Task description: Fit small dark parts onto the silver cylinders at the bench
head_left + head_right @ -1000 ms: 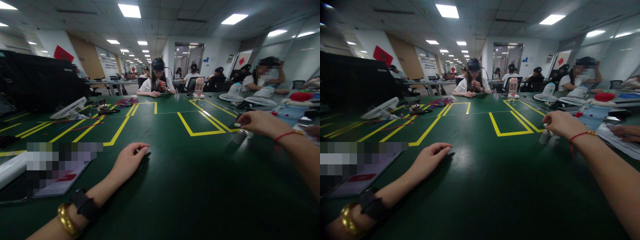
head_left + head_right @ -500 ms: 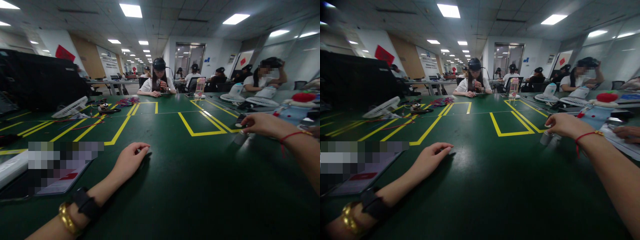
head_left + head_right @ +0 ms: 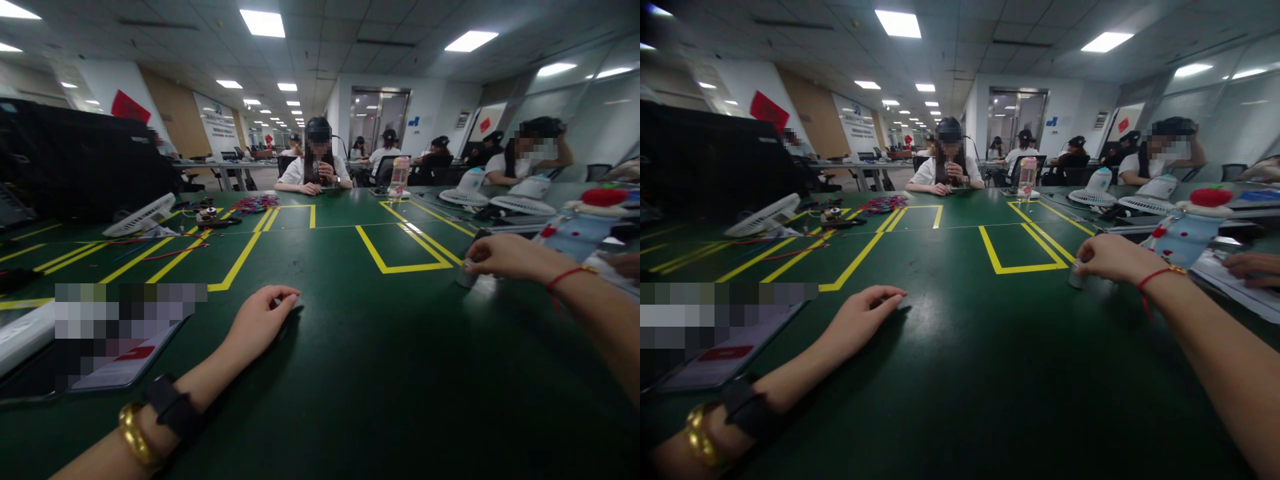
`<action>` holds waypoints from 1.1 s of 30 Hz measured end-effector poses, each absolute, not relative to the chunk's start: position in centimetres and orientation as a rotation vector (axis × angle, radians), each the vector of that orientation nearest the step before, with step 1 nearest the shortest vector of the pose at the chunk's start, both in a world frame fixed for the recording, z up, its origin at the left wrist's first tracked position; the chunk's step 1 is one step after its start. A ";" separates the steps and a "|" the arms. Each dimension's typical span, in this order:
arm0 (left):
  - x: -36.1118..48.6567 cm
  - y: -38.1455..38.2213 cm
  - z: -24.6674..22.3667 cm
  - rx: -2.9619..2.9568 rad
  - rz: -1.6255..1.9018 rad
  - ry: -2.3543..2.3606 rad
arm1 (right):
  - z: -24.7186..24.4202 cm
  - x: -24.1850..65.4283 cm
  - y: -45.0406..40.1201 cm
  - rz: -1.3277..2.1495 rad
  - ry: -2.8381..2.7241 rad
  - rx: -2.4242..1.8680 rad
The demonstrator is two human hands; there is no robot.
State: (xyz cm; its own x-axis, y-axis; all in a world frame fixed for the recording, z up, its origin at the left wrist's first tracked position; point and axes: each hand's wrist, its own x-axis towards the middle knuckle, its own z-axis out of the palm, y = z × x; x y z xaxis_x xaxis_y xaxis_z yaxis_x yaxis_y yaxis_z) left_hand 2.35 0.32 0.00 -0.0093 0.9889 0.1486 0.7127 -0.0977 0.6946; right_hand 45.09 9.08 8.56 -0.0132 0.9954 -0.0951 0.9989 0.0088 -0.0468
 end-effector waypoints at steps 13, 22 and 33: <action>2.1 1.0 -1.0 1.872 0.913 1.772 | 3.0 26.0 -1.6 -0.675 3.353 1.510; 6.1 -2.1 2.3 2.060 0.978 1.330 | 1.2 27.2 -0.8 -1.362 3.146 1.397; 7.2 -2.5 2.1 1.992 1.036 1.383 | 0.6 27.3 -0.8 -1.227 3.180 1.551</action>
State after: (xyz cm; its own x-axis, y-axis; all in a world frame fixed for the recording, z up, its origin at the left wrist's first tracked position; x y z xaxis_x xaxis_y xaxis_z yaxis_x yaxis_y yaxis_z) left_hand 7.20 -2.49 2.06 0.1945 0.9328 0.3033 0.5529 -0.3597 0.7516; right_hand 27.30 -0.80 0.64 -0.5108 0.8272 0.2342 0.4554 0.4913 -0.7424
